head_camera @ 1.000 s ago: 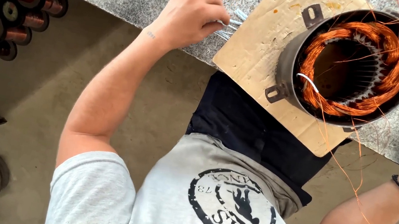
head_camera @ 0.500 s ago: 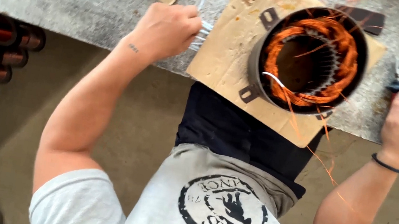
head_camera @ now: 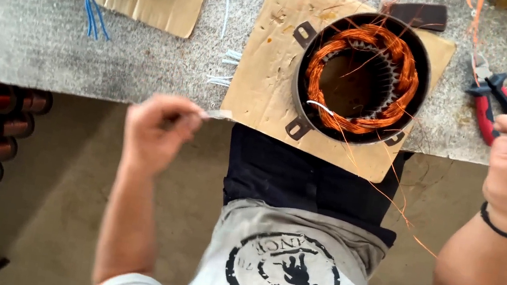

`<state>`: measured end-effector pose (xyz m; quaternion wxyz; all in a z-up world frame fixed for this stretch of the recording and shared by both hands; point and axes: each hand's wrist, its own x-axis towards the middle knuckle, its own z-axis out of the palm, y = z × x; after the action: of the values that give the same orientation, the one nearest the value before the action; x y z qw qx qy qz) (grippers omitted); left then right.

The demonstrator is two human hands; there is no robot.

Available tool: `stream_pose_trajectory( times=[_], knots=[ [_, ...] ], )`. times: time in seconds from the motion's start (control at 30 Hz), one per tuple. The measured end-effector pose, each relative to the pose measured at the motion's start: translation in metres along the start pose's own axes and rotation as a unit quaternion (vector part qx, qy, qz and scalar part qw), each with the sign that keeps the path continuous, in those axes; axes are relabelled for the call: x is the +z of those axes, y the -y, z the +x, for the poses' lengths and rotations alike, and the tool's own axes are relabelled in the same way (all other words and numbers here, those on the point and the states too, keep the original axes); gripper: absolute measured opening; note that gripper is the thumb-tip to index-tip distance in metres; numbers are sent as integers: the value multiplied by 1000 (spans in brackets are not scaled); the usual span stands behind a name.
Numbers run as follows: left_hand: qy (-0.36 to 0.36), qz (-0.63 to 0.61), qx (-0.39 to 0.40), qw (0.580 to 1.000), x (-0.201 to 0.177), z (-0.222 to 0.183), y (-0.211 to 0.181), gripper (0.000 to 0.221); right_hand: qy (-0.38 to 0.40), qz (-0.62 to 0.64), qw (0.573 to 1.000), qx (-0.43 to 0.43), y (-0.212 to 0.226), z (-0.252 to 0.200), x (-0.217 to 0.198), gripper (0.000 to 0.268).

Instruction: Repairing an electric motor stator by cutting, stripping, and organizing copper wire windings using pliers.

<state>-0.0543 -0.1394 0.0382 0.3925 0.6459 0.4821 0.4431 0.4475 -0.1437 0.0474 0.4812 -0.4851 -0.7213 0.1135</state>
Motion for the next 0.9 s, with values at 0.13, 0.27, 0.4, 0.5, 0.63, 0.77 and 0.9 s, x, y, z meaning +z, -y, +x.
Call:
stream_pose_trajectory(
  times=[0.13,0.27,0.4,0.5,0.63,0.77,0.9],
  knots=[
    [-5,-212,-68,975,75,-30,15,16,67,-18,996,-61,40,41,5,4],
    [30,-479,-64,875,133,-43,8,6,179,-80,975,-101,58,52,17,10],
    [92,-519,-108,843,143,-50,5,13,208,-53,973,-79,55,39,18,13],
    [90,-462,-135,872,129,-51,13,7,207,-60,973,-83,61,35,17,13],
    [80,-409,-111,902,123,-47,12,7,210,-39,972,-99,64,25,22,24],
    [68,-375,-138,914,132,-42,-6,14,173,-28,976,-130,67,24,35,42],
    [94,-319,-91,939,138,-39,-16,15,166,-27,973,-160,74,34,46,26]
  ],
)
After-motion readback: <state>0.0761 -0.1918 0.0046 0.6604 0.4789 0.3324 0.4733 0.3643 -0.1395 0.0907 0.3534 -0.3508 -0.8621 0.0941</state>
